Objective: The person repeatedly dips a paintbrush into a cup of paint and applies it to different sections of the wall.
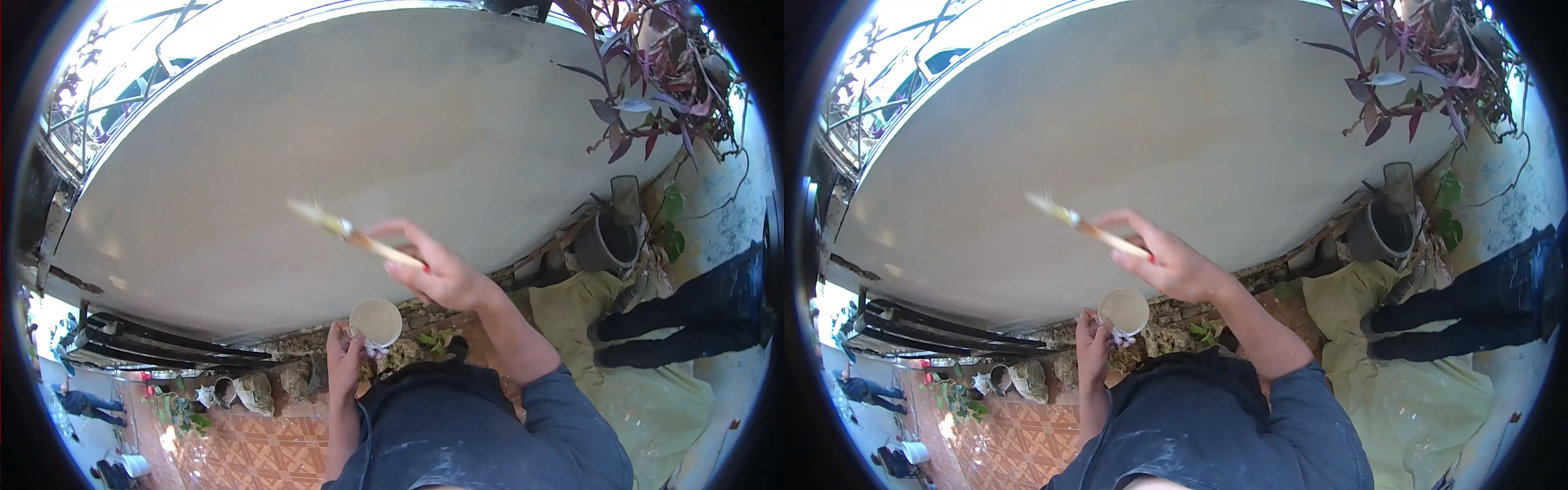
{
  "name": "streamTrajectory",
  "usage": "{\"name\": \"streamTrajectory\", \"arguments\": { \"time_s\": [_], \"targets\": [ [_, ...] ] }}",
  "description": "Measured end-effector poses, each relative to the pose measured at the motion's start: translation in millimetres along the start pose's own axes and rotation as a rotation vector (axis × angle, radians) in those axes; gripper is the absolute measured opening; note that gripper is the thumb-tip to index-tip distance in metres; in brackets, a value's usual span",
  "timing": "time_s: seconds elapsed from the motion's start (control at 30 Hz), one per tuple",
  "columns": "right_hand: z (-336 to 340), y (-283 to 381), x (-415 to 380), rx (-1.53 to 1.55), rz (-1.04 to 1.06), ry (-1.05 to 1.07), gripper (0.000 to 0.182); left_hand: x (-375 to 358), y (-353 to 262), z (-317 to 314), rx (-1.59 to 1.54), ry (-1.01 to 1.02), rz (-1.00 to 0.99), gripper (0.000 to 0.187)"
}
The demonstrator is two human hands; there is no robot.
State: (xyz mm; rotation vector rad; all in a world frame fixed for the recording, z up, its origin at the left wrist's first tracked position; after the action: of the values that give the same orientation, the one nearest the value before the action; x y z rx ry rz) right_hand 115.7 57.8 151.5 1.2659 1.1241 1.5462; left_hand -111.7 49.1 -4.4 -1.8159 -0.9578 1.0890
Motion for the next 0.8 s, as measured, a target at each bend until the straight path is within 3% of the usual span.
{"name": "streamTrajectory", "arguments": {
  "time_s": [0.07, 0.13, 0.27, 0.4, 0.5, 0.63, 0.8],
  "targets": [
    [14, -7, -26, -0.088, -0.031, 0.107, 0.038, 1, 3, -5, -0.003, -0.031, -0.021, 0.016],
    [35, -18, -55, -0.133, -0.171, 0.07, 0.035, 1, 7, -10, -0.005, -0.047, -0.001, 0.017],
    [60, -37, -99, -0.102, -0.243, -0.008, 0.032, 10, 15, -33, 0.0, -0.122, -0.018, 0.015],
    [72, -57, -131, 0.005, -0.341, -0.068, 0.028, 19, 34, -66, 0.065, -0.058, -0.036, 0.012],
    [86, -63, -140, -0.163, -0.451, -0.064, 0.022, 27, 38, -97, 0.093, 0.009, -0.014, 0.01],
    [115, -59, -141, -0.501, -0.29, -0.124, 0.023, 41, 54, -122, 0.172, 0.166, -0.08, 0.009],
    [125, -38, -135, -0.386, -0.307, -0.095, 0.02, 33, 51, -138, 0.117, 0.123, -0.031, 0.008]
  ]
}}
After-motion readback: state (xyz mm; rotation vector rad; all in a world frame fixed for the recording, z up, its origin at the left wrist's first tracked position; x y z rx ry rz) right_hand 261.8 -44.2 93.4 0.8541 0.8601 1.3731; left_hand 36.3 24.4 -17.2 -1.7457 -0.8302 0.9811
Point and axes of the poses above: each hand's wrist, its own x-axis towards the middle knuckle, its own z-axis out of the back of the hand, y = z × x, the point moved 2 cm from there along x, towards the middle knuckle, and after that the axes turned 5 degrees about z, right-handed, at the moved point
